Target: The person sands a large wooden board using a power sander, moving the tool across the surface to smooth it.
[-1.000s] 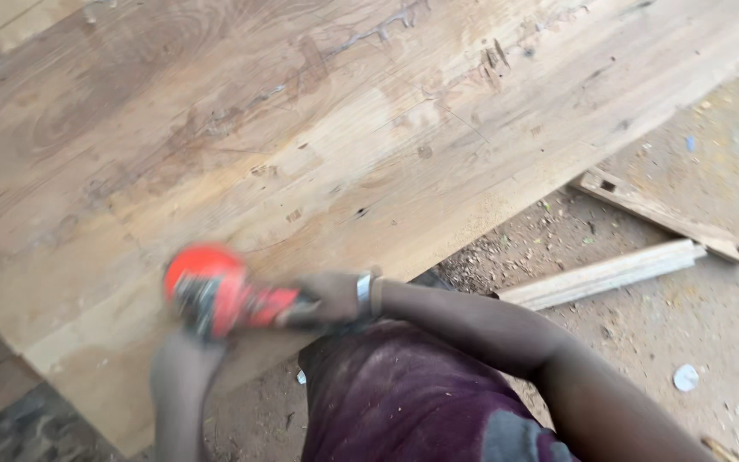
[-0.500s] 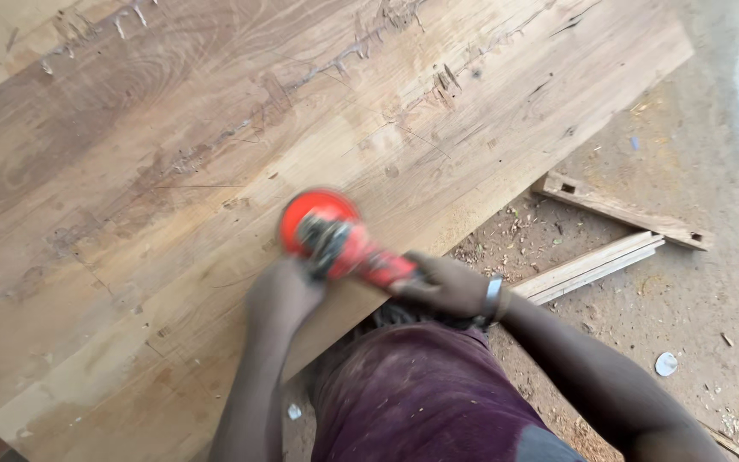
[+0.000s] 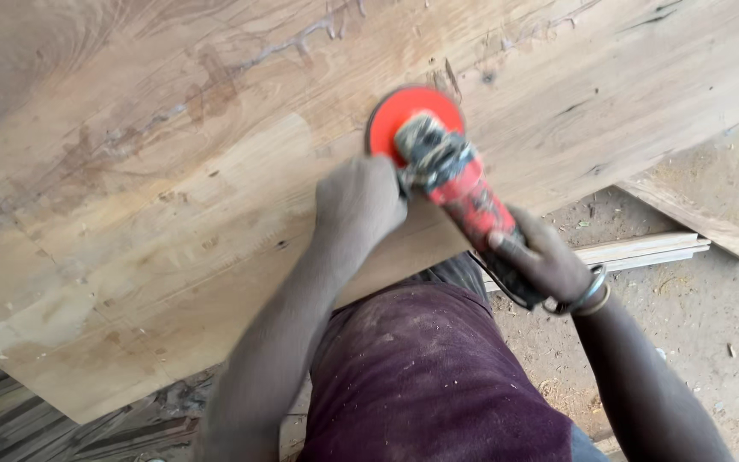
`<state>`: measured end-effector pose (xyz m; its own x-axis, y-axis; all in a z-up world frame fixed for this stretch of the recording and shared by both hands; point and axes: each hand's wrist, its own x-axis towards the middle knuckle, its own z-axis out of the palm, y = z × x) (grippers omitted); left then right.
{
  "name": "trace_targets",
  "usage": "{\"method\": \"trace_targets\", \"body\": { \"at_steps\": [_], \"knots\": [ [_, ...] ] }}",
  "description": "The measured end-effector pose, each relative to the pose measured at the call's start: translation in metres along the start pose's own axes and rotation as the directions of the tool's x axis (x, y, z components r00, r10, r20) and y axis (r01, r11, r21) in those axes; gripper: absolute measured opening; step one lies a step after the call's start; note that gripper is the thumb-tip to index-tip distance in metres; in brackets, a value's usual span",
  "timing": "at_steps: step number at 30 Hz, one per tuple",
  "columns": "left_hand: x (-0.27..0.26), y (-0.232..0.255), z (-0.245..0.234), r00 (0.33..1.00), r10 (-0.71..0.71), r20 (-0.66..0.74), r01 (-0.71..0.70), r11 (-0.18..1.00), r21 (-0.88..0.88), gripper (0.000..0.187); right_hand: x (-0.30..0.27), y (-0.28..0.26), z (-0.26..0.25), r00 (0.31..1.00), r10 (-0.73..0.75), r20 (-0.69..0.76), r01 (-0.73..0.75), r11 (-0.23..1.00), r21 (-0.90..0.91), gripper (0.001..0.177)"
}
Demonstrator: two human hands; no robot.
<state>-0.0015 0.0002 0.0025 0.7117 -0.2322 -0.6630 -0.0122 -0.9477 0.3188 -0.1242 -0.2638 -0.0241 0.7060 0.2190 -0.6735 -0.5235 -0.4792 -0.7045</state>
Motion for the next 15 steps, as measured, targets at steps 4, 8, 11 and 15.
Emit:
{"method": "trace_targets", "body": {
  "at_steps": [4, 8, 11, 15],
  "knots": [
    [0.004, -0.002, -0.006, 0.998, -0.017, 0.064, 0.015, 0.999, 0.031, 0.018, 0.0, -0.001, 0.001, 1.0, -0.02, -0.022, 0.02, 0.999, -0.031, 0.068],
    [0.032, 0.013, -0.009, 0.992, 0.105, -0.064, -0.105, 0.994, 0.007, 0.01, 0.002, 0.007, -0.012, 0.987, 0.149, -0.064, -0.147, 0.989, 0.032, 0.07],
    [0.027, 0.035, 0.005, 0.975, 0.2, 0.098, -0.209, 0.974, 0.09, 0.011, -0.028, 0.01, -0.009, 0.986, 0.153, -0.059, -0.14, 0.975, 0.175, 0.068],
    [0.036, 0.019, 0.0, 0.978, 0.209, -0.012, -0.209, 0.977, 0.046, 0.008, -0.024, 0.005, 0.0, 0.983, -0.141, -0.119, 0.158, 0.976, 0.147, 0.062]
  ]
}}
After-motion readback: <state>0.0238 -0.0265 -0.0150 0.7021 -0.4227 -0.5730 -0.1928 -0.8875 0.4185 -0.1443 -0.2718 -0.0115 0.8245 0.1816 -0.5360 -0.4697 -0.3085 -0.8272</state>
